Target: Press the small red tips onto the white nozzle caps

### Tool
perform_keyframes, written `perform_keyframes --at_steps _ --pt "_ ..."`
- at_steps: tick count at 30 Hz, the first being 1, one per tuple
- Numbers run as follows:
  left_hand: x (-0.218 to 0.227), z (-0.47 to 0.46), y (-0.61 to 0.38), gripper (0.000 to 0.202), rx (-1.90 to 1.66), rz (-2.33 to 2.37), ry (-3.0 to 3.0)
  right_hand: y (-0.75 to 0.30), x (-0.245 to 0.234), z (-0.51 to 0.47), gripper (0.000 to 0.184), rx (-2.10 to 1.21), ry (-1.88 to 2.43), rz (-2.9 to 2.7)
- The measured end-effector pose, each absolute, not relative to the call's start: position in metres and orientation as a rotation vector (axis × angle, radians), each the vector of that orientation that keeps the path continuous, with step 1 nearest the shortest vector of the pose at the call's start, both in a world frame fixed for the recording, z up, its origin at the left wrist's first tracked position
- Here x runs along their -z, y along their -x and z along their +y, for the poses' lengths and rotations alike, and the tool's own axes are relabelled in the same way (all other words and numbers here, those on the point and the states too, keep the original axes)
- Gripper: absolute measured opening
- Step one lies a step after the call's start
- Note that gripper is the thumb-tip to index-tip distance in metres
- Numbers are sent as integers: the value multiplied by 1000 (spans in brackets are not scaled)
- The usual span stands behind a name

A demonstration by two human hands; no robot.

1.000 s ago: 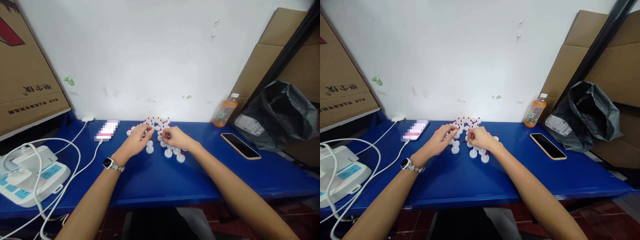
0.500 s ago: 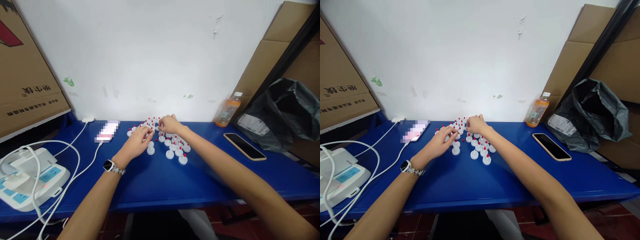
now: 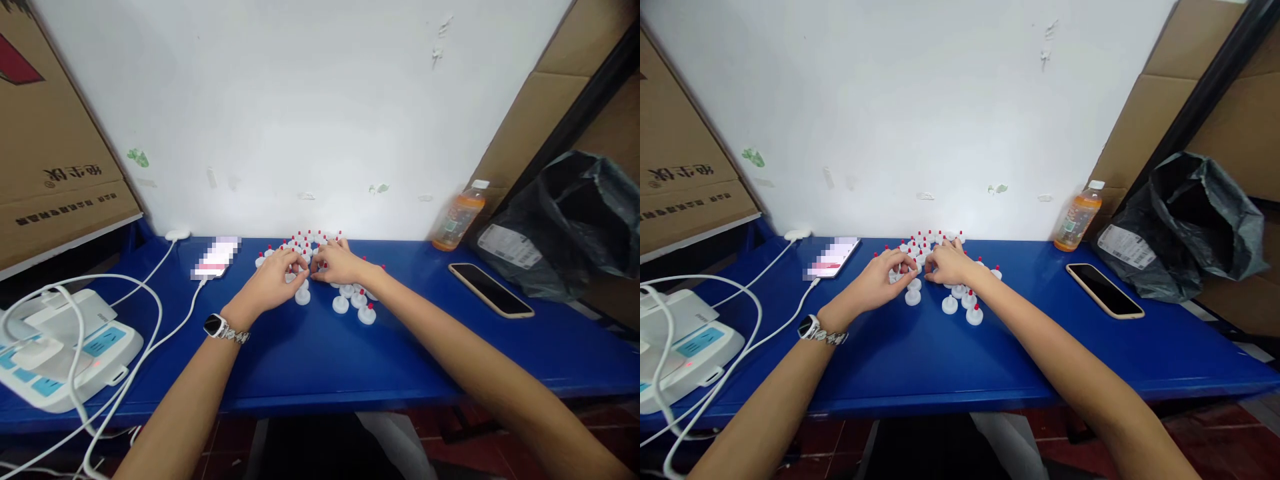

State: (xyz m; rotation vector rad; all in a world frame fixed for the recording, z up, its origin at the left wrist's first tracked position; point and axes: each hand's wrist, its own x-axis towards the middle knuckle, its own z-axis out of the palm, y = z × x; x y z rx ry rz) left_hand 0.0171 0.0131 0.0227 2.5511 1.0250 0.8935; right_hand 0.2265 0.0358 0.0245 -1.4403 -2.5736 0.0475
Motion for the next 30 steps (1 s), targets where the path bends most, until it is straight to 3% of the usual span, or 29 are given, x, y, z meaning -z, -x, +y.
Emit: perform_keyframes --at_steps 4,7,19,26,30 --pt "-24 15 -8 31 -660 1044 -2522 -228 -24 24 17 -58 1378 -2465" --pt "-22 18 -5 25 -564 1023 -2525 -230 -24 16 18 -26 1363 -2392" --pt "-28 6 -19 22 -897 777 -2026 -229 -24 15 19 98 1418 -2481" --pt "-17 10 -27 38 -1004 920 -2012 -229 -19 20 13 100 1414 -2505" --pt "-16 7 -25 27 -936 936 -2096 -228 -17 21 12 89 1397 -2501"
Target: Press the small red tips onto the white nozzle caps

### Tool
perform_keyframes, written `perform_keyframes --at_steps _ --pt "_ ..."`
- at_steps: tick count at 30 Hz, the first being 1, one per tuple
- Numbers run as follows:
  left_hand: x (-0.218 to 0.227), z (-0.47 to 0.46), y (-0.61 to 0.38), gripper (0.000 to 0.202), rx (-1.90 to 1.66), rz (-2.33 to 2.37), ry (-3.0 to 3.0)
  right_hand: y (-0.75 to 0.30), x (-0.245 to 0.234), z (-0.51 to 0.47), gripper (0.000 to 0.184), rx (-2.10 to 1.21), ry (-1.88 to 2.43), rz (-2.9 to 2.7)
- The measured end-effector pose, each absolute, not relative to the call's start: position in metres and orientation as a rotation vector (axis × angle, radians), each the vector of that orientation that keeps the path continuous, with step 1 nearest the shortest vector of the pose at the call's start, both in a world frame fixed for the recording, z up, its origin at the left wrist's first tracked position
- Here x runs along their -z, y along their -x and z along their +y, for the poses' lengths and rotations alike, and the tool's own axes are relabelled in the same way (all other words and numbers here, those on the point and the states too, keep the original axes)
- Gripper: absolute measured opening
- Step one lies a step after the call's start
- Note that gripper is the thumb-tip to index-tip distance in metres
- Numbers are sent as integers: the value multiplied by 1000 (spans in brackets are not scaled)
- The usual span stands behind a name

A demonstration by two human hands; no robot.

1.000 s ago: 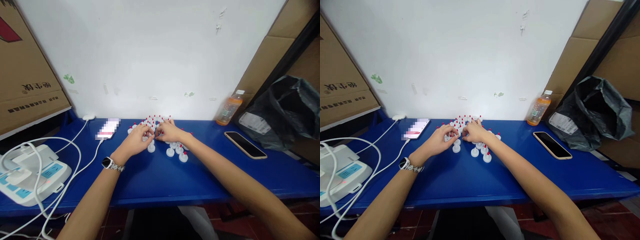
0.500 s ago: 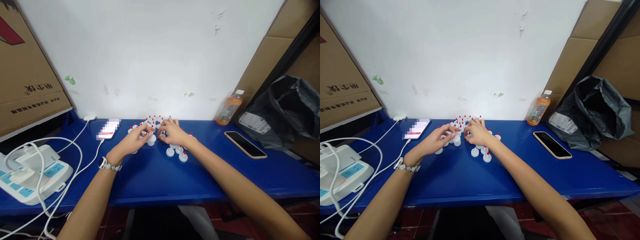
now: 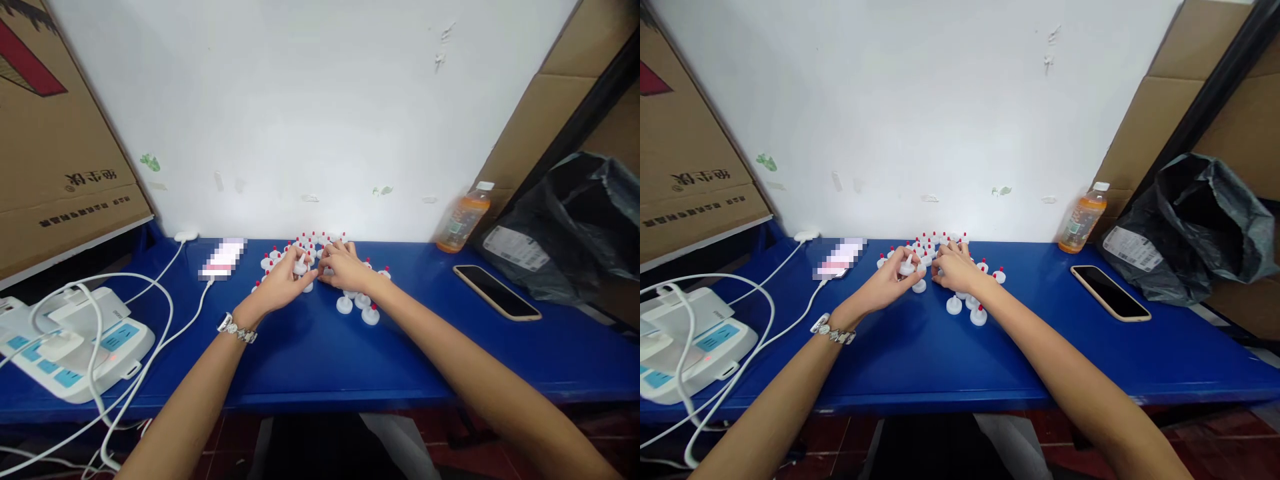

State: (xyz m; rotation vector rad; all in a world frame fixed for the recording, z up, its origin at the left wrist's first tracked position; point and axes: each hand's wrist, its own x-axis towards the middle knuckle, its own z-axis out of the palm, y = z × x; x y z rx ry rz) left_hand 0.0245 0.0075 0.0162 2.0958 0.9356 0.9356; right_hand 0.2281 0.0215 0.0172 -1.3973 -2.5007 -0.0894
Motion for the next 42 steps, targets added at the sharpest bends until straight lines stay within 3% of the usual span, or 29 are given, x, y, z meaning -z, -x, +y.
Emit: perform_keyframes --at_steps 3,6,9,13,18,34,42 --pt "-16 7 -24 25 -884 940 -2170 -229 -21 18 12 -17 1320 -2376" --pt "-19 6 -26 29 -863 935 -2258 -234 -26 12 15 -336 1186 -2107" --pt "-22 3 -28 34 -886 962 -2292 -238 -28 6 24 -674 1043 -1799" --pt "-20 -1 -30 32 -889 1055 -2271 -236 -25 -1 35 -884 946 -1493" --pt "-15 -1 -33 19 -850 1103 -2252 -224 -21 -11 39 -993 926 -1398" --pt "-16 -4 -37 18 -840 994 -2241 -207 -22 -19 47 -992 846 -1428" --pt "-15 -2 -40 17 -980 990 -2214 -206 -25 -18 42 -974 824 -1486"
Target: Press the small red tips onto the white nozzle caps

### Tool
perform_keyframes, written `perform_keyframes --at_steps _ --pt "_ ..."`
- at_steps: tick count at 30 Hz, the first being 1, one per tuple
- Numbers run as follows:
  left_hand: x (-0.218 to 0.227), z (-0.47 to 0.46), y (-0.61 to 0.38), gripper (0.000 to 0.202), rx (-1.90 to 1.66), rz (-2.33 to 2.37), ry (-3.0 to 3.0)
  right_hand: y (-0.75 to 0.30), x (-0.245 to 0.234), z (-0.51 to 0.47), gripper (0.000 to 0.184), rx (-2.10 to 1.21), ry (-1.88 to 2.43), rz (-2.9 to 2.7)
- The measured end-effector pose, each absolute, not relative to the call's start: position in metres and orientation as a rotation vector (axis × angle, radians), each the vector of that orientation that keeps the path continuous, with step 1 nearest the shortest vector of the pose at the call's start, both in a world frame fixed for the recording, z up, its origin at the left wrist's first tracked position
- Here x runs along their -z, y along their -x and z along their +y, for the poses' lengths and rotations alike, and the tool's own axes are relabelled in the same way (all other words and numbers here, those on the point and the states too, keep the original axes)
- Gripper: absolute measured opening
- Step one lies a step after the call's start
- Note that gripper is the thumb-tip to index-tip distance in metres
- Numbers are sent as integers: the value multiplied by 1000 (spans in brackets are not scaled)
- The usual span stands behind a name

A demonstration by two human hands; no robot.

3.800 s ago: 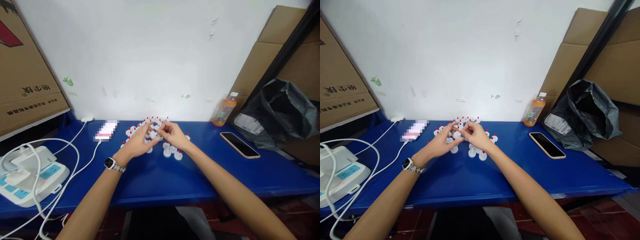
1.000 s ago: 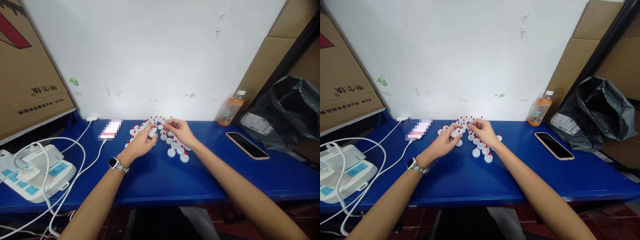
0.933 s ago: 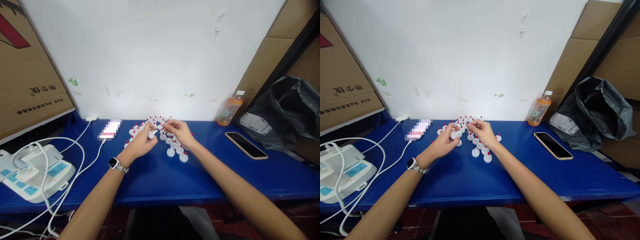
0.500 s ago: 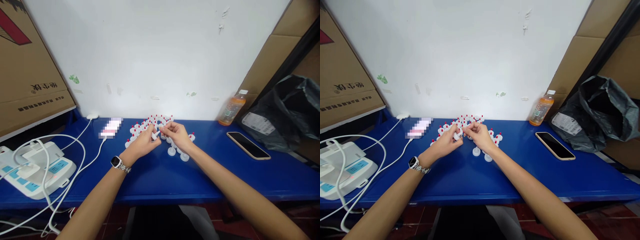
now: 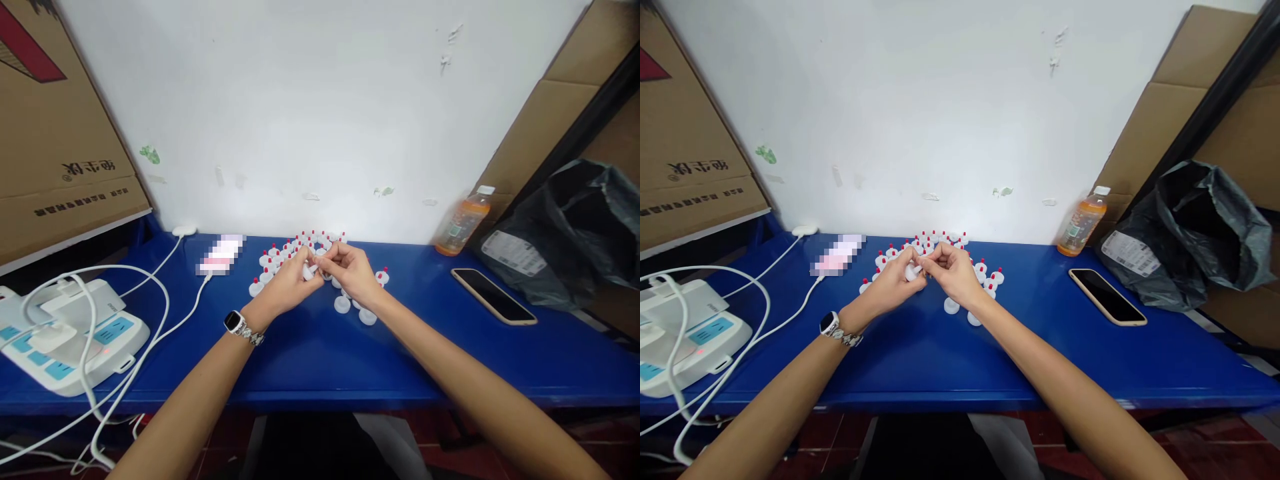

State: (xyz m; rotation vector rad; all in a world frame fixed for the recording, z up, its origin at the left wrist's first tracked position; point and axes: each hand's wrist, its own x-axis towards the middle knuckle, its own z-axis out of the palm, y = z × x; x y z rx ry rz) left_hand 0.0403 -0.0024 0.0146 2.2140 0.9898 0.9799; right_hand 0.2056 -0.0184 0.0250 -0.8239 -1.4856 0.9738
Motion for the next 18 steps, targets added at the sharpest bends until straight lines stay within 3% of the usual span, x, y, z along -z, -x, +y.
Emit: perform_keyframes --at_steps 5,11,18 --pt "-19 -2 -33 57 -954 1103 -2426 -229 -25 -12 25 -704 1024 -1762" --pt "-20 -3 -35 12 -1075 844 -2596 -239 -22 -11 7 -413 1248 -2150" --pt "2 -11 -60 19 -784 673 -2633 -251 -27 -4 13 -371 1221 -1935"
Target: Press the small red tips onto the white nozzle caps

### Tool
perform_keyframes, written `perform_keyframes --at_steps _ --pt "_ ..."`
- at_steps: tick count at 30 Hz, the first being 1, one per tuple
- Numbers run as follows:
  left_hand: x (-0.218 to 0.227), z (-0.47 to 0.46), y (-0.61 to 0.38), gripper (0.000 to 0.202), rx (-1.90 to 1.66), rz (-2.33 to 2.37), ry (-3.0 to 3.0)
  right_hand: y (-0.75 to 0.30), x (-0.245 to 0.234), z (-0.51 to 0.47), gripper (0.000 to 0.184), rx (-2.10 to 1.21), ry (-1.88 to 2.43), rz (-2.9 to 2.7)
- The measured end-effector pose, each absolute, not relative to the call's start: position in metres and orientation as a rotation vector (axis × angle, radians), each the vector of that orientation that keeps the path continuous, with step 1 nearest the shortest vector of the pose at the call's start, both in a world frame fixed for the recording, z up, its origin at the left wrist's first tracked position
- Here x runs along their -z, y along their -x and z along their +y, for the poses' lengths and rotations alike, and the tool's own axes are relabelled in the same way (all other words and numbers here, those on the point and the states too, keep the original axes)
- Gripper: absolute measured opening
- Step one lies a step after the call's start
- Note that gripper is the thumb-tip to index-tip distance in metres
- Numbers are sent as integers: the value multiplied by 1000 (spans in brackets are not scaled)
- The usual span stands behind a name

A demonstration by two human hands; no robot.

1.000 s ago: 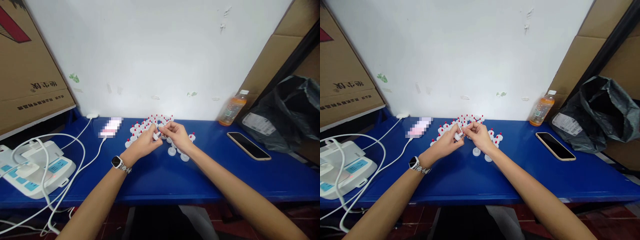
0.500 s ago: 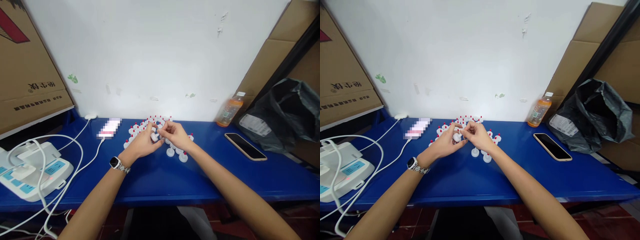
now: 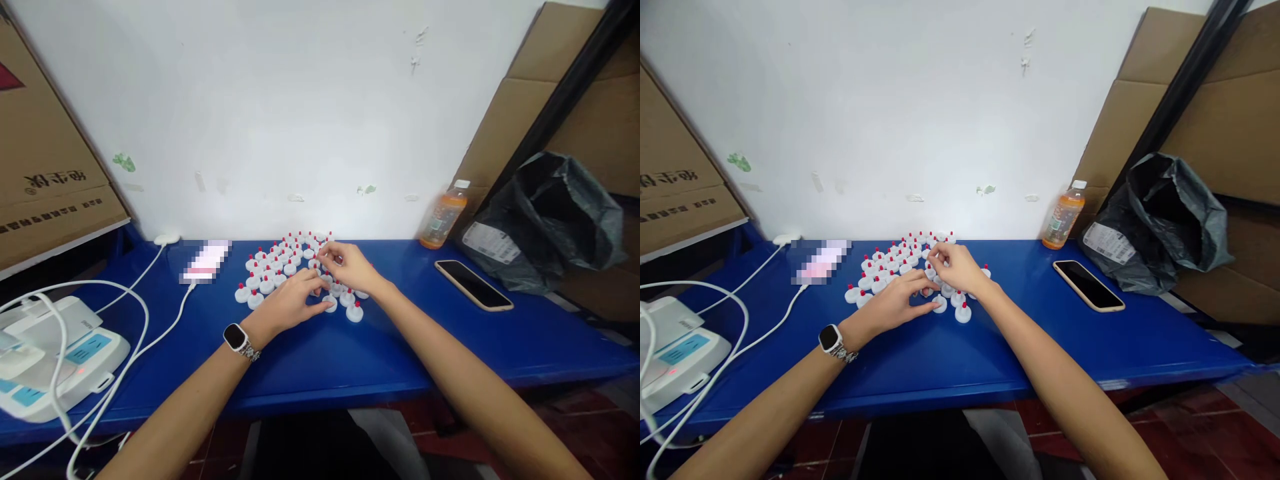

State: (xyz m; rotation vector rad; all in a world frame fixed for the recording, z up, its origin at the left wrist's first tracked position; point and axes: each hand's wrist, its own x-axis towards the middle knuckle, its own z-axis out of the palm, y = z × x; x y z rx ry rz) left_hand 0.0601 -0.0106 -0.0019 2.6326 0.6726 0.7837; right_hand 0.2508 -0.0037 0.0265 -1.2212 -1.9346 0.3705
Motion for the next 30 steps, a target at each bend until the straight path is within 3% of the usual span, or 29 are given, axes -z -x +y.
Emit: perform_keyframes --at_steps 7,16,23,30 --pt "-6 -8 -55 17 -872 640 -2494 -258 -25 0 16 -357 1232 -1795" --pt "-14 11 -28 22 -1045 854 -2033 -241 -31 34 17 84 1493 -2173" --pt "-20 9 -28 32 -1137 1008 -2189 -234 -41 70 6 -43 1732 -2465" --pt "-15 11 -30 40 -1083 955 -2241 -228 -40 73 19 101 1908 -2437"
